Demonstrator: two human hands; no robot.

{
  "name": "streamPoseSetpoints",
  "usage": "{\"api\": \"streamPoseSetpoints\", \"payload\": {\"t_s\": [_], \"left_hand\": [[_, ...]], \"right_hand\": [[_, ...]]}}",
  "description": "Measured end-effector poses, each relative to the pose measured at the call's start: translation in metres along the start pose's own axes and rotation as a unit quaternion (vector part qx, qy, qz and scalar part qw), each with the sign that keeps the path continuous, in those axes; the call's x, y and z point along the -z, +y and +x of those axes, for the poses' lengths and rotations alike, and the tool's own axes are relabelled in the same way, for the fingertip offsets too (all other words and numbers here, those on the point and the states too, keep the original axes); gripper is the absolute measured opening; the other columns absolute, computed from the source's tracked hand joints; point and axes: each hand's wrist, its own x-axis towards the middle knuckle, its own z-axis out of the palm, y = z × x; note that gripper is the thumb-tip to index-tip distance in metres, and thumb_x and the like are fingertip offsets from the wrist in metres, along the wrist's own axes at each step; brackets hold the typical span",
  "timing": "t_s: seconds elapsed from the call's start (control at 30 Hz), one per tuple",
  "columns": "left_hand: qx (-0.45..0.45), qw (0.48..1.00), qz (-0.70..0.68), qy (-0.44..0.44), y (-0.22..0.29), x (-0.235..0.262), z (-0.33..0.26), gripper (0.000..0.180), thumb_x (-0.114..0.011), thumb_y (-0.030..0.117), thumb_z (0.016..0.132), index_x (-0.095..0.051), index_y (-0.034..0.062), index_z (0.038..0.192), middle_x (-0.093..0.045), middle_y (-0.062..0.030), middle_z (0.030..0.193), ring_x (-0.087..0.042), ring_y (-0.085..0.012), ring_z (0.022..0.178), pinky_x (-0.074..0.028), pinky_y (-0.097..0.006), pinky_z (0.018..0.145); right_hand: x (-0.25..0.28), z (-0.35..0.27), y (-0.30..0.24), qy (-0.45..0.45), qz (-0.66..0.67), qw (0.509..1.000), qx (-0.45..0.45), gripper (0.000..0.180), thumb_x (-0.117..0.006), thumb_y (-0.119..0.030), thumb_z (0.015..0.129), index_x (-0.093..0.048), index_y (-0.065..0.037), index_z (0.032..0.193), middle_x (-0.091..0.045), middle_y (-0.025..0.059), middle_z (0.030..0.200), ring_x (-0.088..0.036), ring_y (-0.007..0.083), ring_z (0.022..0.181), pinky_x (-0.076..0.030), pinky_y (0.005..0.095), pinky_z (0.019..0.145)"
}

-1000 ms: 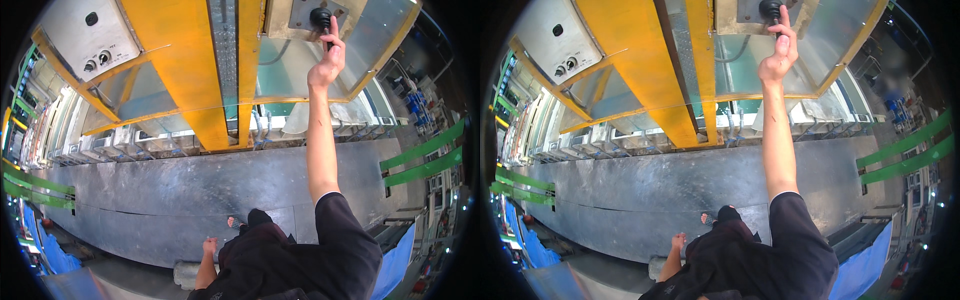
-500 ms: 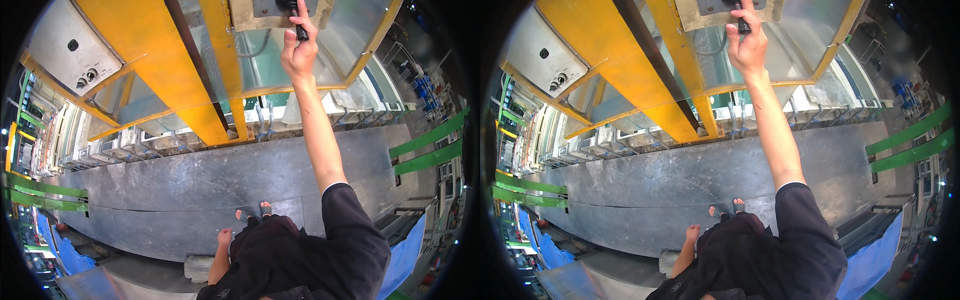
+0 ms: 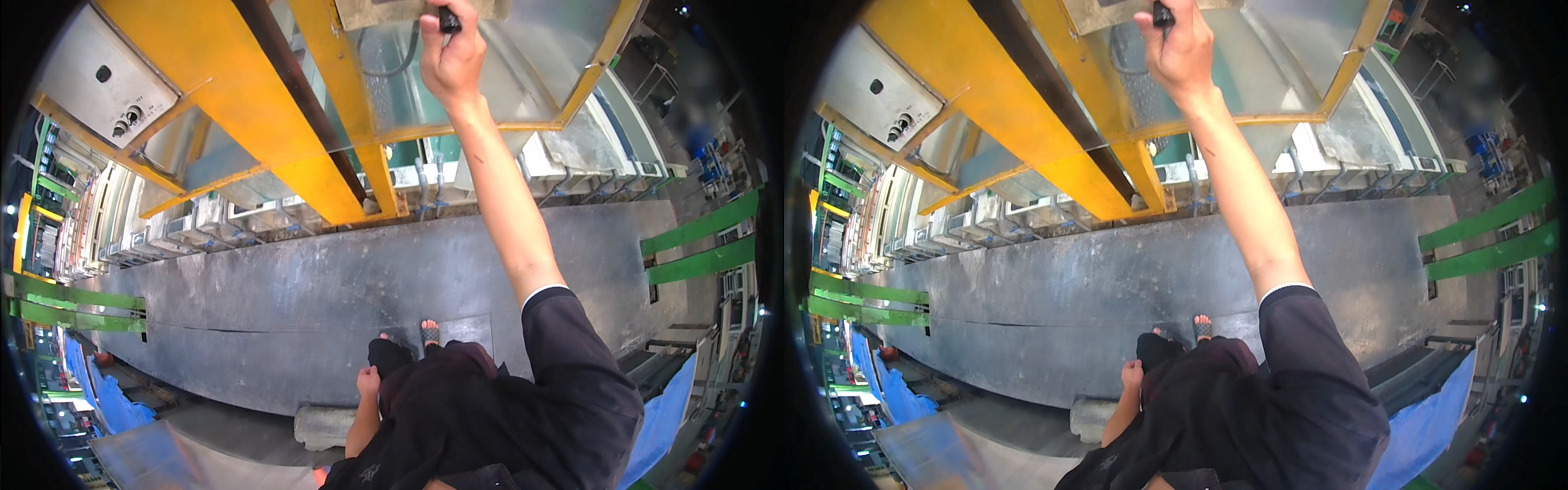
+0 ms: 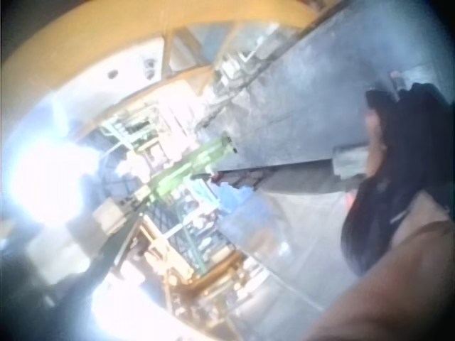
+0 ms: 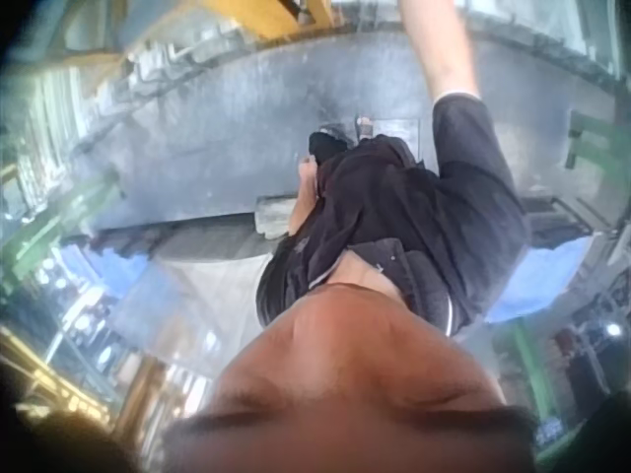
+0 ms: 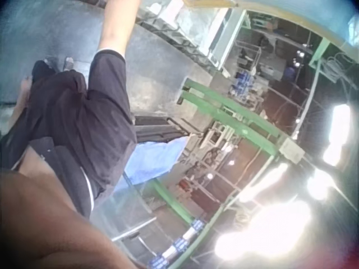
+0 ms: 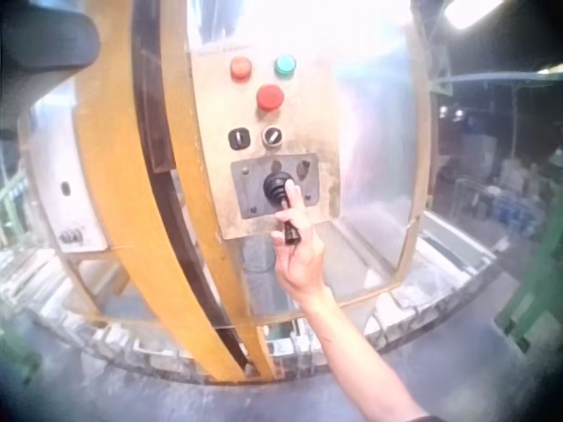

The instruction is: The person stands at a yellow industrial control panel and repeatedly turns a black rotary knob with their right hand. The camera remains in a first-person view focused on the panel and the operator's hand throughout the sequence.

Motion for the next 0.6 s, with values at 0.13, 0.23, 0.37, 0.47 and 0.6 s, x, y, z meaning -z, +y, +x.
{"api": "streamPoseSetpoints", "payload": {"t_s": [0.13, 0.23, 0.37, 0.47, 0.6], "left_hand": [[0.02, 0.999, 0.039, -0.024, 0.009, 0.0, -0.001, 0.036, -0.058, 0.036, 0.077, -0.064, 0.0035, 0.092, -0.064, -0.0171, 0.09, -0.06, -0.0311, 0.091, -0.045, -0.038, 0.081], [0.008, 0.997, 0.036, -0.061, -0.01, -0.006, 0.013, 0.039, -0.058, 0.038, 0.077, -0.064, 0.003, 0.094, -0.064, -0.0177, 0.091, -0.06, -0.0315, 0.092, -0.045, -0.038, 0.081], [-0.011, 0.997, 0.043, -0.065, -0.012, 0.003, 0.026, 0.039, -0.058, 0.037, 0.077, -0.064, 0.0035, 0.094, -0.063, -0.0184, 0.091, -0.059, -0.0322, 0.092, -0.044, -0.038, 0.082], [-0.016, 0.996, 0.062, -0.057, -0.002, 0.017, 0.029, 0.038, -0.058, 0.036, 0.077, -0.064, 0.0038, 0.094, -0.063, -0.0185, 0.091, -0.059, -0.0324, 0.092, -0.044, -0.038, 0.082], [-0.011, 0.998, 0.029, -0.063, -0.013, 0.032, 0.042, 0.036, -0.058, 0.035, 0.076, -0.064, 0.0041, 0.094, -0.064, -0.0176, 0.092, -0.06, -0.032, 0.091, -0.045, -0.037, 0.08]], "right_hand": [[-0.003, -0.006, 0.005, -0.003, -0.042, 0.999, -0.006, 0.023, -0.048, -0.025, 0.09, -0.044, -0.006, 0.103, -0.046, 0.0221, 0.125, -0.054, 0.0295, 0.102, -0.044, 0.0314, 0.08], [-0.008, -0.005, 0.002, 0.008, -0.056, 0.998, -0.008, 0.026, -0.048, -0.028, 0.09, -0.045, -0.007, 0.104, -0.048, 0.0193, 0.124, -0.059, 0.0258, 0.096, -0.047, 0.0291, 0.074], [-0.014, -0.009, 0.013, 0.038, -0.035, 0.999, 0.007, 0.025, -0.049, -0.027, 0.09, -0.045, -0.006, 0.104, -0.045, 0.0202, 0.127, -0.058, 0.027, 0.098, -0.046, 0.0294, 0.076], [-0.017, -0.009, -0.001, 0.07, -0.01, 0.997, -0.024, 0.023, -0.053, -0.025, 0.088, -0.046, -0.008, 0.102, -0.049, 0.0189, 0.123, -0.059, 0.0301, 0.095, -0.047, 0.0321, 0.075], [-0.02, -0.011, -0.011, 0.063, 0.0, 0.996, -0.063, 0.025, -0.049, -0.028, 0.089, -0.046, -0.007, 0.102, -0.05, 0.0185, 0.122, -0.06, 0.0266, 0.09, -0.046, 0.0296, 0.075]]}}
